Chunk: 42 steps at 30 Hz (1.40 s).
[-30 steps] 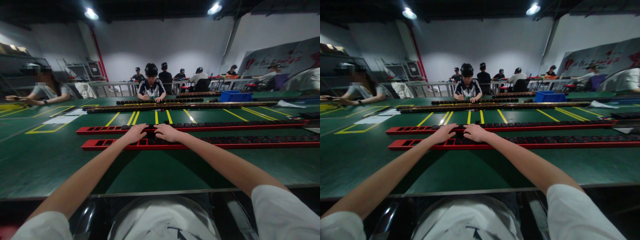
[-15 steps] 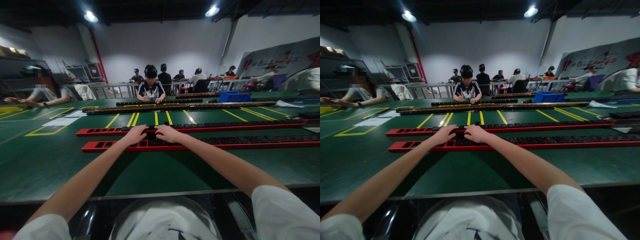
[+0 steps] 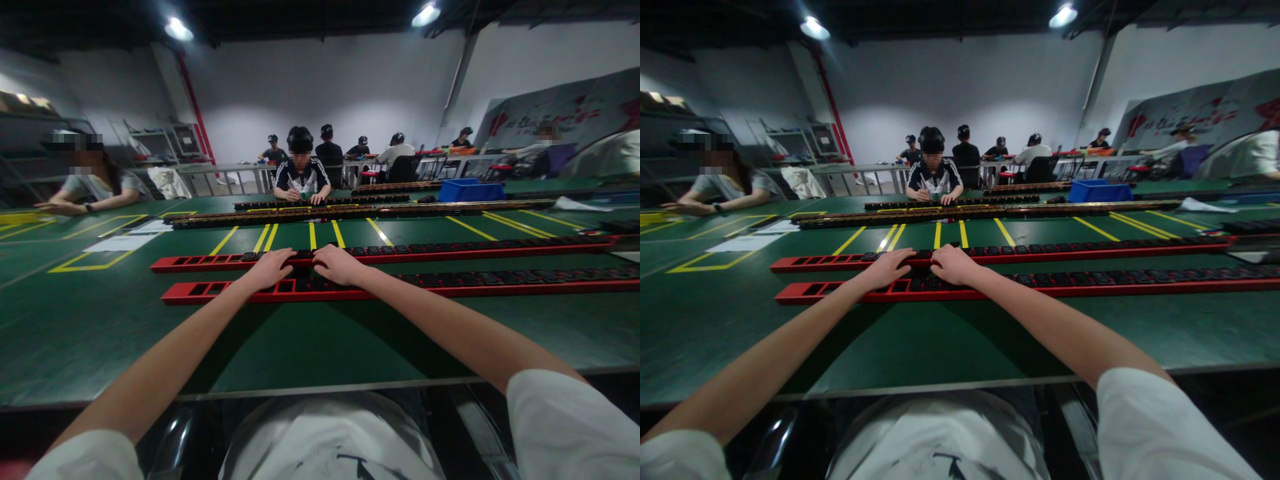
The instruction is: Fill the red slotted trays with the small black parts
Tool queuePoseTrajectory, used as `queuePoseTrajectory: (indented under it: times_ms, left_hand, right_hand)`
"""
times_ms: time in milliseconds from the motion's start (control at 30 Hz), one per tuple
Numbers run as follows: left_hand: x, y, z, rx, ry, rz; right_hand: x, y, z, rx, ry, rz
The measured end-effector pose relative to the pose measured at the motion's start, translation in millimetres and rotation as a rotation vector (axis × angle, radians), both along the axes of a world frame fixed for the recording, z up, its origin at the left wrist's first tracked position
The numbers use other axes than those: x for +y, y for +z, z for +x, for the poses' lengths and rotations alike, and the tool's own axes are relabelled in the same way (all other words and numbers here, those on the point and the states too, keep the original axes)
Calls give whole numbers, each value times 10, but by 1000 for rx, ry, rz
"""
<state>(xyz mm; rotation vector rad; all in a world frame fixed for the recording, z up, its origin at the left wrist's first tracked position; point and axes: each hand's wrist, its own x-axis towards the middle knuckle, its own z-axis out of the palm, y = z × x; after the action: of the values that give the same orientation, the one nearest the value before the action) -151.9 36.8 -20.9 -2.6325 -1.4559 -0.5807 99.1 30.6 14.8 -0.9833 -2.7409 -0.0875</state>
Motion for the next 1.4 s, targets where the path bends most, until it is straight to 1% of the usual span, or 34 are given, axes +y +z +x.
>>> queuePoseTrajectory:
  times_ms: [167, 600, 933, 1100, 1400]
  left_hand:
    - [-12, 14, 8, 22, 10, -8]
    - [-22, 21, 8, 7, -1, -19]
    - [-13, 13, 1, 14, -1, -14]
    - [-20, 19, 2, 10, 9, -22]
    - [-44, 17, -32, 58, -18, -83]
  right_hand:
    - [36, -29, 5, 12, 35, 77]
    - [-15, 0, 8, 20, -6, 41]
    - [33, -38, 14, 29, 60, 92]
    - [40, -43, 19, 35, 71, 93]
    - [38, -41, 22, 48, 89, 79]
